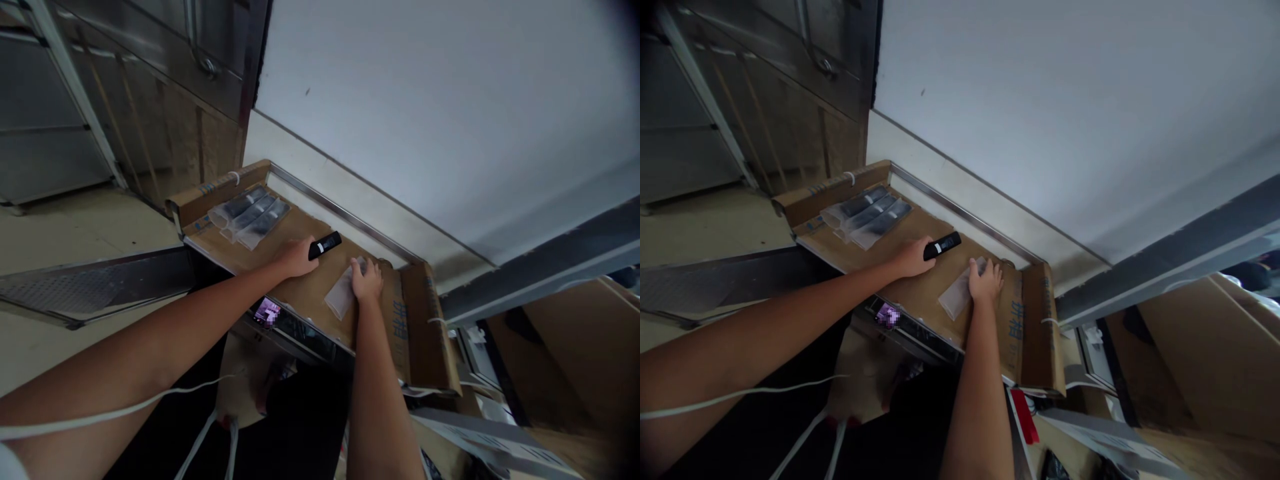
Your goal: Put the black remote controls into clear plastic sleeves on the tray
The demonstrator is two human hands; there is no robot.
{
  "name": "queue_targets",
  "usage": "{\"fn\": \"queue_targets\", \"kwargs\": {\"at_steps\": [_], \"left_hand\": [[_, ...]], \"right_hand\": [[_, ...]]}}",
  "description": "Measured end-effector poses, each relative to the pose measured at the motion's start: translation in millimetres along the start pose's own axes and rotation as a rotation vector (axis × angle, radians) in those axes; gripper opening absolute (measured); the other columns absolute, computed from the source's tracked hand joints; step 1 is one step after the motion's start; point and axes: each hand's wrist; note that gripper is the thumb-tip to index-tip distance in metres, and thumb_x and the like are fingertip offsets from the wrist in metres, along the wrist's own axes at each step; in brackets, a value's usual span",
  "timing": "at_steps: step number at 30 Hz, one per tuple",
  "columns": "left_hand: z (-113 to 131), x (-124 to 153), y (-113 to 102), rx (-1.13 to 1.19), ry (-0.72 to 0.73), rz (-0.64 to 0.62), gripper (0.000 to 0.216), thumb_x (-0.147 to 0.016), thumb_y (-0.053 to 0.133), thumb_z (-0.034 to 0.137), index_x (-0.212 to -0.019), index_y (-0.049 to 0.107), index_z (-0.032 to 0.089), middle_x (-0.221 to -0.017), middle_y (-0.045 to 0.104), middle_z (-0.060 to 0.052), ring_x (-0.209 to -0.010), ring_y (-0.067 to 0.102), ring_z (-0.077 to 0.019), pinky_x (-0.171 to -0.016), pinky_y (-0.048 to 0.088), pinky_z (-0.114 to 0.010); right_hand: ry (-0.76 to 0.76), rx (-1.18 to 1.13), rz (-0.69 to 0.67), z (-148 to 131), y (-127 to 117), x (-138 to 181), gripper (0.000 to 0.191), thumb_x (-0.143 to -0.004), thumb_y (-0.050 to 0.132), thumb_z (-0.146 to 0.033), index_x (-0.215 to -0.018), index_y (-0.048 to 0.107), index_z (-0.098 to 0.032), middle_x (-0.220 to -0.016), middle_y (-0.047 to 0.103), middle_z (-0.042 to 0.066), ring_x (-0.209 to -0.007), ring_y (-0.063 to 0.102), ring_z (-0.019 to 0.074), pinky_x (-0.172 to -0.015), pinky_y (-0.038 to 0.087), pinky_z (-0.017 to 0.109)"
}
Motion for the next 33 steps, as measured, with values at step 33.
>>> {"fn": "queue_targets", "kwargs": {"at_steps": [33], "left_hand": [[5, 0, -3, -0.080, -0.021, -0.016, 0.044, -0.085, 0.066, 0.041, -0.124, 0.061, 0.021, -0.107, 0.074, -0.012, -0.097, 0.071, -0.0322, -0.082, 0.054, -0.041]], "right_hand": [[-0.188, -0.098, 0.413, -6, 1, 5, 0.070, -0.100, 0.025, -0.040, -0.142, 0.046, 0.013, -0.158, 0.034, 0.033, -0.153, 0.029, 0.0338, -0.124, 0.025, 0.048]]}}
Point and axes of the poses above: each hand's wrist, its own x-axis away from the middle knuckle, its own y-axis out of the palm, z = x × y
